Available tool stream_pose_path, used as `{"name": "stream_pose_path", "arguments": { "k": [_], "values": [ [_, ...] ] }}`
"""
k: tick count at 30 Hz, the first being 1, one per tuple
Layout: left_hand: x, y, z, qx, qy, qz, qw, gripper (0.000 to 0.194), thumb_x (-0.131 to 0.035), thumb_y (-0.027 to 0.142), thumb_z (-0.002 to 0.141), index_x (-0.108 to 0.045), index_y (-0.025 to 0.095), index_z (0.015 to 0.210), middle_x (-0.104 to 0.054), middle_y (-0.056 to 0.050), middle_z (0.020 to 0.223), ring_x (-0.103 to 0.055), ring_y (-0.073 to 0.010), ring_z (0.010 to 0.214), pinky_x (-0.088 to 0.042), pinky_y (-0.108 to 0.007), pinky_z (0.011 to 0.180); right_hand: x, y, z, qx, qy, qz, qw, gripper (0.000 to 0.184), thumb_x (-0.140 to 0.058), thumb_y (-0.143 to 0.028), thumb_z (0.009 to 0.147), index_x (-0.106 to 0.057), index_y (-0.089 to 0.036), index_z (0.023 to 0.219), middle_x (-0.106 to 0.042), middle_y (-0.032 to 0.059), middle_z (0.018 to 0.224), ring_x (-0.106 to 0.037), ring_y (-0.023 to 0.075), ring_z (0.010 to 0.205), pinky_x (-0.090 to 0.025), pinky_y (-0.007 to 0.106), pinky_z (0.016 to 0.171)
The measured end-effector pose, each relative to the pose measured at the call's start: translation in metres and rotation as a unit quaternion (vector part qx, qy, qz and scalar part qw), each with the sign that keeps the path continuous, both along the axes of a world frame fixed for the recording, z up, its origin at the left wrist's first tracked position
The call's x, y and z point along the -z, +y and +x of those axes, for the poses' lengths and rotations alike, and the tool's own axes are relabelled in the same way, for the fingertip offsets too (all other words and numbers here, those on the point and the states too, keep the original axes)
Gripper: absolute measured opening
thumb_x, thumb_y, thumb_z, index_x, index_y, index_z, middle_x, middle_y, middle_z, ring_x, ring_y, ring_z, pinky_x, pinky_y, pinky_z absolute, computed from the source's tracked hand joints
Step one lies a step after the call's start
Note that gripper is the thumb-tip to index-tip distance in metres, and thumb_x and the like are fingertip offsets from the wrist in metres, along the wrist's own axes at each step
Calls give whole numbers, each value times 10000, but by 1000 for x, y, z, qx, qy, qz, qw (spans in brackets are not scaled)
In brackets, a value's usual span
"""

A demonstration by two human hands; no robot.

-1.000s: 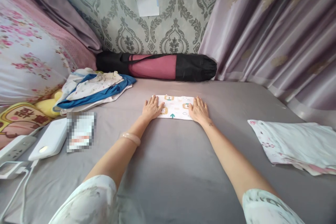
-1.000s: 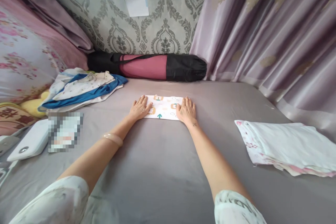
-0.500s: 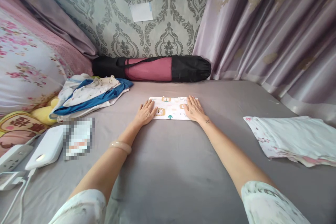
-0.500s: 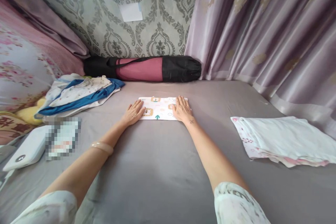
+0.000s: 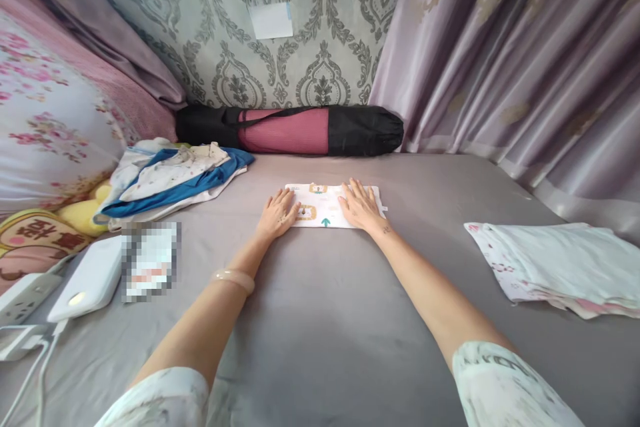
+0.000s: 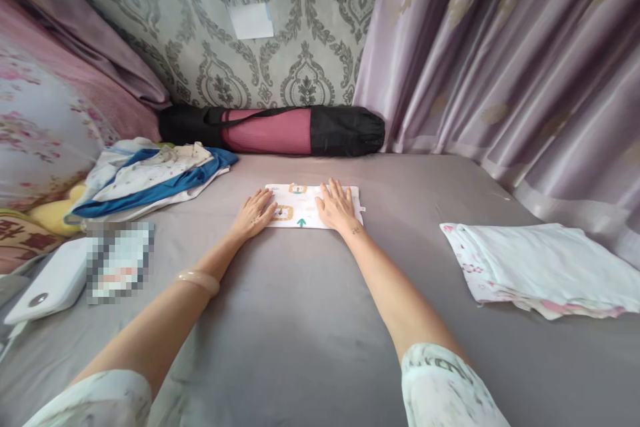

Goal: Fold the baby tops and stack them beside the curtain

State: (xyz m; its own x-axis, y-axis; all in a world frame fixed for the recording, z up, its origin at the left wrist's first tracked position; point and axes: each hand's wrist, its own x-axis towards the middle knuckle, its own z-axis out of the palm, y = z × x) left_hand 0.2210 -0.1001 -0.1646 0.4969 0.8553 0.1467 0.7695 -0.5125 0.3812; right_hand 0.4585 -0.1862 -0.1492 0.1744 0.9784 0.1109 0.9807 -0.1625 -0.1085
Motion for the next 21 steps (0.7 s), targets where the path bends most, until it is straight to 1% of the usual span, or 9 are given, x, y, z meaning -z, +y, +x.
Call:
{"name": "stream_pose_path", "arguments": {
  "k": [3,7,10,12,14,16,18,21],
  "values": [
    [0,0,-1,8,-3,4,1000,558,-319,461,965,-418,173,1432,-354,-84,1538,-230,-250,1455,-174,-466,1183,5,1,-11,-5,-1,-6,1000,569,-201,-422,1004,-317,-178,1504,-237,101,1586,-168,269,1460,-119,513,1167],
    [0,1,-1,12,-1,4,1000,560,-319,460,967,-418,165,1432,-352,-92,1539,-233,-259,1454,-165,-465,1184,10,1,-12,-1,-4,-9,1000,558,-195,-406,1003,-332,-188,1498,-228,80,1591,-158,269,1461,-121,523,1165],
    [0,0,-1,13,-4,3,1000,561,-323,454,968,-418,152,1430,-356,-97,1536,-231,-261,1454,-166,-467,1182,4,3,-11,1,0,-31,1000,558,-202,-393,999,-318,-184,1503,-214,84,1594,-153,273,1462,-132,536,1160],
    [1,0,-1,14,-5,10,1000,553,-331,448,968,-427,150,1423,-362,-102,1533,-240,-263,1451,-173,-469,1180,-2,7,-16,8,5,-46,999,561,-211,-384,996,-326,-163,1498,-219,106,1590,-153,278,1462,-121,549,1157],
    [1,0,-1,15,-7,19,1000,544,-342,438,966,-435,145,1415,-372,-110,1526,-254,-265,1445,-184,-468,1176,-8,12,-25,4,9,-41,999,564,-212,-381,996,-339,-138,1489,-216,125,1588,-145,273,1464,-94,543,1162],
    [1,-1,-1,14,-11,27,999,535,-353,418,964,-437,136,1411,-384,-117,1518,-265,-264,1441,-194,-466,1174,-9,18,-37,-16,17,-23,999,572,-200,-385,999,-329,-126,1492,-211,124,1589,-139,254,1467,-80,515,1170],
    [1,0,-1,10,-16,29,999,527,-357,396,962,-435,132,1411,-391,-119,1514,-270,-260,1439,-204,-462,1172,-5,23,-48,-33,28,-15,999,581,-190,-388,999,-304,-119,1502,-219,111,1588,-152,238,1465,-89,489,1174],
    [1,1,-3,8,-24,23,999,522,-359,377,958,-430,129,1412,-393,-122,1512,-274,-250,1439,-206,-459,1172,5,27,-56,-30,33,-9,999,590,-194,-385,994,-287,-110,1508,-250,97,1578,-178,230,1457,-86,482,1177]
  ]
}}
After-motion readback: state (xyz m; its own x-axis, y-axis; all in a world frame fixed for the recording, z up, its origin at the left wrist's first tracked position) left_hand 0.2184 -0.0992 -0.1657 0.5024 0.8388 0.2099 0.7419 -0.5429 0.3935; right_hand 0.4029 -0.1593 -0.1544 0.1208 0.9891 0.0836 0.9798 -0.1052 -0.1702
